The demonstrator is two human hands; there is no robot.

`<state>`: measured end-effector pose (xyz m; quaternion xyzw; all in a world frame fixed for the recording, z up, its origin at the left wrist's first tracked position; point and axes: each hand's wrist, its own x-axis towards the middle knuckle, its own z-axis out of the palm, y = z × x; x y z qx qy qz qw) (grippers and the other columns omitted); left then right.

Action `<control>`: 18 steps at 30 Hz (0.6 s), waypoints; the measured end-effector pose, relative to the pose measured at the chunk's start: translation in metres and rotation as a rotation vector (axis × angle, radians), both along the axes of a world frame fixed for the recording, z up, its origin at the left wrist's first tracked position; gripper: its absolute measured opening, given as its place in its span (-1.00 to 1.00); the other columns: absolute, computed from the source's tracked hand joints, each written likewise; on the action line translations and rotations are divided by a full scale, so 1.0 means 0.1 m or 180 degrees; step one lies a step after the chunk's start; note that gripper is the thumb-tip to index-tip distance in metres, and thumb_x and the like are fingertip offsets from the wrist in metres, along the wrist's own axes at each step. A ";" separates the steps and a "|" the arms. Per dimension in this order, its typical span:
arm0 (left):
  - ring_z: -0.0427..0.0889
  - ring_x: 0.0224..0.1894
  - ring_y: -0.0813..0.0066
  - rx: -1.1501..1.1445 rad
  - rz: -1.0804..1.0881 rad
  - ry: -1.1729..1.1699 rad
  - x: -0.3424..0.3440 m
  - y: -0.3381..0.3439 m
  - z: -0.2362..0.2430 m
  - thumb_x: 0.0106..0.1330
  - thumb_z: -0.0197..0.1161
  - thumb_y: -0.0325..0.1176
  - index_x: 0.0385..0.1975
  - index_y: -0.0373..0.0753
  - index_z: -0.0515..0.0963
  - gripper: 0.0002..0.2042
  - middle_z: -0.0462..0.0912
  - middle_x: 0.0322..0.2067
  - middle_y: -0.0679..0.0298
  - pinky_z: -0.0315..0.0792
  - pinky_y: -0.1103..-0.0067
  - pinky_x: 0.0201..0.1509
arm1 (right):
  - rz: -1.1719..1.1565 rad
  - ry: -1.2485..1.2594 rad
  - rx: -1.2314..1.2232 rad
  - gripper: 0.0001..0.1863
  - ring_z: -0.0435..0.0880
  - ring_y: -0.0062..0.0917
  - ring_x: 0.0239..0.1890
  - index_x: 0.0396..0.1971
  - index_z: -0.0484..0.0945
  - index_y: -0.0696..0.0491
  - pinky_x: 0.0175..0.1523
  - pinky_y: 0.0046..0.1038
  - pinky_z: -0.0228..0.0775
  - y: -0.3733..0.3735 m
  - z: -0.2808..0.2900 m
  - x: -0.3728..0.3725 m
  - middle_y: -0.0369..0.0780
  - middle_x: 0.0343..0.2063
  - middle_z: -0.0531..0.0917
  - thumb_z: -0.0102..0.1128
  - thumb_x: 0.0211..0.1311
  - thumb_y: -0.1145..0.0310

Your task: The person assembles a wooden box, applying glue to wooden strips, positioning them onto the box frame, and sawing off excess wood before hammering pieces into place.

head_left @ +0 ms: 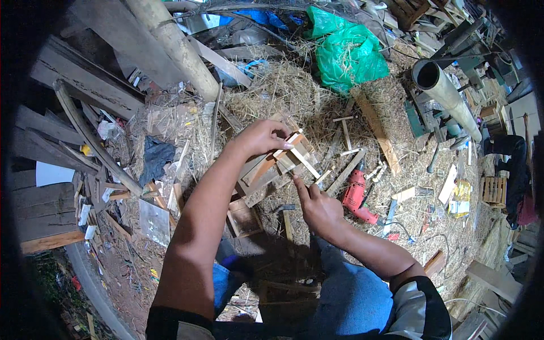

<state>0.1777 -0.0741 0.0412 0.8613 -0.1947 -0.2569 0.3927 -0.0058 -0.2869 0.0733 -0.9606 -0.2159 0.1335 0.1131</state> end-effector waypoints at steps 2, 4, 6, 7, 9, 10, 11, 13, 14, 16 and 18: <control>0.67 -0.31 0.37 0.0080 0.0042 0.0061 0.00 -0.01 0.03 0.08 0.56 -0.13 -0.15 -0.20 0.70 -0.60 0.71 -0.36 0.17 0.51 0.42 -0.18 | 0.0034 -0.0068 0.0021 -0.27 0.74 -0.26 -0.46 0.44 0.21 0.10 -0.52 -0.23 0.61 0.00 -0.02 0.02 -0.06 -0.35 0.58 0.06 0.19 0.45; 0.67 -0.31 0.36 0.0171 0.0058 0.0108 0.00 -0.05 0.09 0.07 0.56 -0.13 -0.15 -0.20 0.70 -0.60 0.71 -0.36 0.16 0.51 0.42 -0.17 | 0.0054 -0.0132 0.0002 -0.29 0.73 -0.27 -0.48 0.42 0.23 0.12 -0.53 -0.24 0.61 0.00 -0.05 0.02 -0.07 -0.36 0.58 0.05 0.20 0.45; 0.67 -0.30 0.34 0.0283 0.0063 0.0141 0.00 -0.06 0.12 0.07 0.56 -0.13 -0.15 -0.20 0.70 -0.60 0.71 -0.36 0.16 0.51 0.42 -0.14 | 0.0077 -0.0159 -0.0023 -0.30 0.73 -0.29 -0.49 0.41 0.25 0.13 -0.54 -0.24 0.60 0.00 -0.06 0.02 -0.07 -0.37 0.58 0.05 0.20 0.44; 0.67 -0.29 0.34 0.0296 0.0039 0.0098 0.00 -0.07 0.12 0.07 0.56 -0.13 -0.15 -0.20 0.70 -0.60 0.72 -0.35 0.16 0.51 0.41 -0.13 | 0.0090 -0.0154 -0.0039 -0.30 0.73 -0.30 -0.49 0.40 0.25 0.14 -0.55 -0.25 0.60 0.01 -0.04 0.03 -0.07 -0.37 0.58 0.05 0.20 0.44; 0.68 -0.27 0.33 0.0338 0.0002 0.0011 0.00 -0.05 0.12 0.07 0.56 -0.12 -0.15 -0.20 0.70 -0.60 0.72 -0.34 0.15 0.51 0.41 -0.11 | 0.0122 -0.0196 -0.0037 -0.31 0.73 -0.31 -0.49 0.39 0.27 0.16 -0.56 -0.25 0.59 0.02 -0.02 0.03 -0.08 -0.37 0.57 0.06 0.20 0.44; 0.68 -0.27 0.32 0.0253 -0.0005 -0.0005 0.00 -0.03 0.11 0.07 0.56 -0.11 -0.14 -0.19 0.70 -0.59 0.72 -0.33 0.15 0.52 0.41 -0.11 | 0.0143 -0.0243 -0.0017 -0.31 0.73 -0.32 -0.49 0.39 0.28 0.16 -0.56 -0.26 0.59 0.02 -0.01 0.02 -0.08 -0.37 0.57 0.06 0.19 0.44; 0.68 -0.26 0.31 0.0168 -0.0013 -0.0020 0.01 -0.02 0.08 0.07 0.56 -0.10 -0.14 -0.19 0.70 -0.59 0.72 -0.33 0.14 0.52 0.40 -0.11 | 0.0163 -0.0290 0.0003 -0.32 0.73 -0.32 -0.50 0.38 0.28 0.17 -0.57 -0.27 0.58 0.02 -0.01 0.02 -0.09 -0.38 0.57 0.06 0.19 0.43; 0.65 -0.29 0.38 0.0068 -0.0030 -0.0041 0.01 -0.03 0.06 0.07 0.56 -0.11 -0.14 -0.19 0.69 -0.59 0.71 -0.34 0.19 0.50 0.44 -0.15 | 0.0164 -0.0359 0.0015 -0.32 0.72 -0.34 -0.51 0.38 0.29 0.17 -0.57 -0.28 0.58 0.01 -0.01 0.02 -0.10 -0.39 0.57 0.06 0.18 0.43; 0.61 -0.32 0.46 0.0065 -0.0030 -0.0050 0.01 -0.02 0.06 0.07 0.57 -0.13 -0.15 -0.20 0.68 -0.60 0.69 -0.36 0.24 0.47 0.48 -0.19 | 0.0165 -0.0395 0.0023 -0.32 0.72 -0.35 -0.51 0.38 0.30 0.17 -0.58 -0.29 0.58 0.00 0.00 0.02 -0.11 -0.39 0.57 0.06 0.18 0.43; 0.58 -0.34 0.54 0.0102 -0.0023 -0.0031 0.00 -0.03 0.03 0.07 0.58 -0.15 -0.16 -0.20 0.67 -0.60 0.68 -0.38 0.29 0.45 0.52 -0.23 | 0.0188 -0.0489 -0.0026 -0.32 0.71 -0.35 -0.52 0.37 0.31 0.16 -0.59 -0.29 0.57 0.00 -0.01 0.01 -0.12 -0.40 0.57 0.06 0.18 0.43; 0.57 -0.34 0.53 0.0197 -0.0001 0.0001 -0.01 -0.03 0.04 0.07 0.58 -0.15 -0.15 -0.21 0.67 -0.60 0.69 -0.37 0.29 0.45 0.51 -0.23 | 0.0207 -0.0566 -0.0014 -0.33 0.71 -0.36 -0.53 0.36 0.32 0.16 -0.60 -0.30 0.57 0.02 0.01 0.00 -0.13 -0.40 0.57 0.07 0.18 0.42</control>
